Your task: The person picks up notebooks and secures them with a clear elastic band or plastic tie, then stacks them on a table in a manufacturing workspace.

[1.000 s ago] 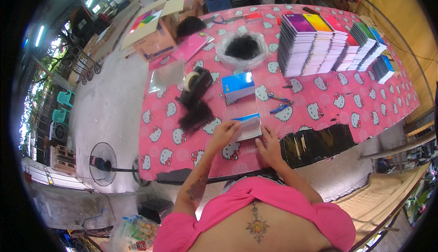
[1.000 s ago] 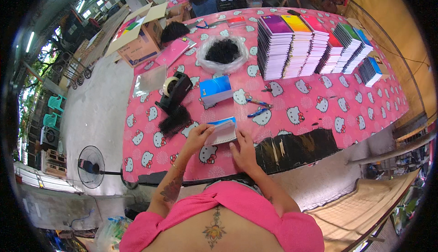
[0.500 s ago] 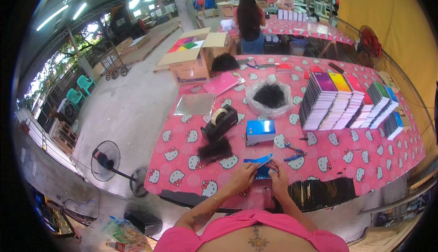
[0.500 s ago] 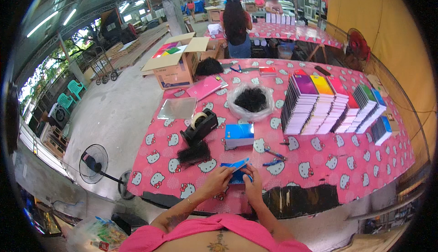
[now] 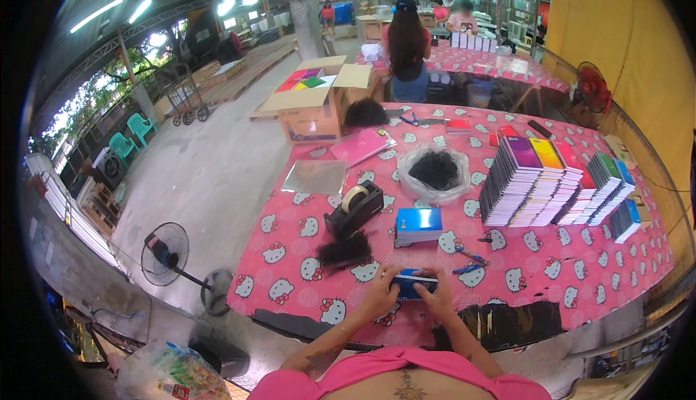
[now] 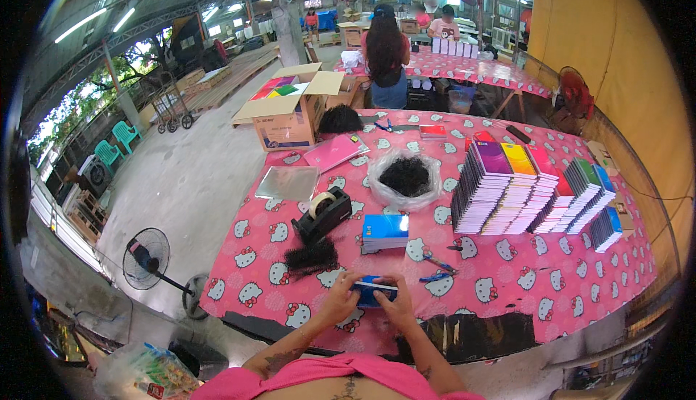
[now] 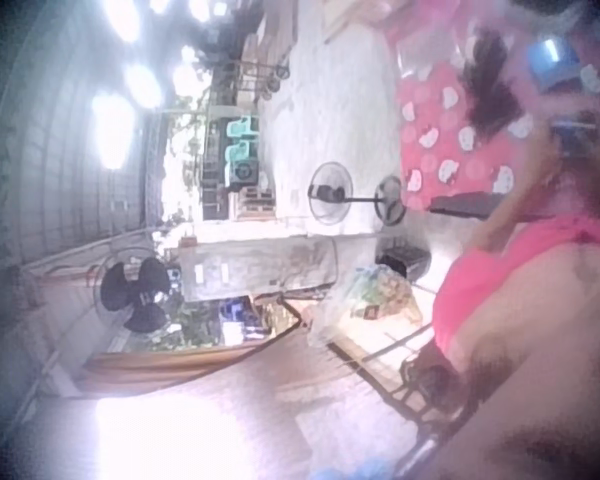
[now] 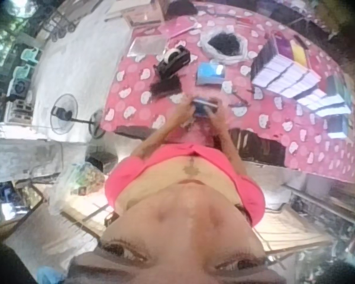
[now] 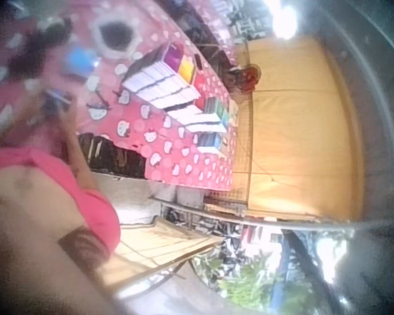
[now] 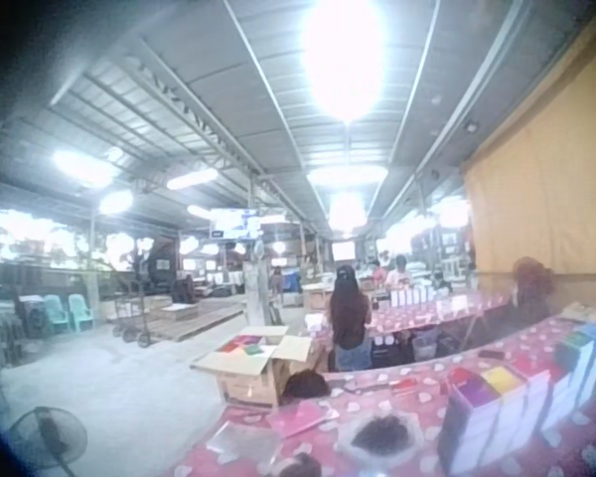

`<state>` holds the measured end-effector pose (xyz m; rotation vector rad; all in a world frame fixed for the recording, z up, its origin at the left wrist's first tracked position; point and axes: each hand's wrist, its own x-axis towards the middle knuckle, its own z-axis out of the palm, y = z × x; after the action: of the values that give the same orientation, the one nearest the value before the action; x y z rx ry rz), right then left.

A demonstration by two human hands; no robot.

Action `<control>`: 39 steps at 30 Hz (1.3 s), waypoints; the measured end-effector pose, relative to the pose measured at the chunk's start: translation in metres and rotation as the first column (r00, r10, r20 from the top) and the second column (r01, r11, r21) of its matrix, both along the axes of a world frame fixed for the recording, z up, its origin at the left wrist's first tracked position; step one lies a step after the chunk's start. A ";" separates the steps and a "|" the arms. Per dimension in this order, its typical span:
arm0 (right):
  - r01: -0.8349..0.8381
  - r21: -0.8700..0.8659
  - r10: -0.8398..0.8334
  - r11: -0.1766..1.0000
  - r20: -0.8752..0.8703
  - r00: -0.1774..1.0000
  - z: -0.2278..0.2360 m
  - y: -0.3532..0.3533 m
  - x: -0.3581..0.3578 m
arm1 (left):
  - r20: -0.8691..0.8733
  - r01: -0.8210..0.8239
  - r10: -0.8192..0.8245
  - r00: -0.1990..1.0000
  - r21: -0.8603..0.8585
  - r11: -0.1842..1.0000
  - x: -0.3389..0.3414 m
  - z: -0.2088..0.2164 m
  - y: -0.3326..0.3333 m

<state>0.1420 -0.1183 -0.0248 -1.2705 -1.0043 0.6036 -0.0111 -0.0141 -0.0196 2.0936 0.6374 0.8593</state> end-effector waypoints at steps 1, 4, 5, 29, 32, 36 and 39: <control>-0.010 -0.029 0.009 1.000 -0.040 0.999 -0.002 0.000 0.002 | 0.010 -0.005 0.005 1.000 -0.002 1.000 0.001 -0.005 -0.003; -0.017 -0.105 0.005 0.994 -0.111 0.994 -0.023 -0.005 0.016 | 0.051 0.013 -0.011 0.999 -0.038 0.999 0.007 -0.016 -0.003; -0.004 -0.124 -0.010 0.992 -0.105 0.994 -0.033 -0.004 0.021 | 0.069 0.038 -0.034 0.997 -0.070 0.997 0.010 -0.022 0.005; -0.175 -0.169 0.152 0.970 -0.139 0.979 -0.026 -0.002 0.028 | -0.183 -0.256 0.401 0.898 0.523 0.813 -0.035 -0.032 0.077; -0.164 -0.173 0.141 0.971 -0.138 0.980 -0.029 -0.003 0.034 | -0.097 -0.339 0.402 0.910 0.381 0.860 -0.021 -0.009 0.062; -0.125 -0.109 0.108 0.986 -0.144 0.984 -0.012 -0.004 0.030 | 0.038 -0.260 0.258 0.965 0.031 0.965 -0.016 0.007 0.045; -0.087 -0.121 0.065 0.989 -0.171 0.983 -0.022 -0.002 0.035 | 0.154 -0.217 0.239 0.959 -0.145 0.965 -0.014 0.016 0.031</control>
<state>0.1766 -0.1205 -0.0469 -1.2755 -0.8893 0.8311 -0.0254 0.0169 -0.0037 1.8327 0.8302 1.0846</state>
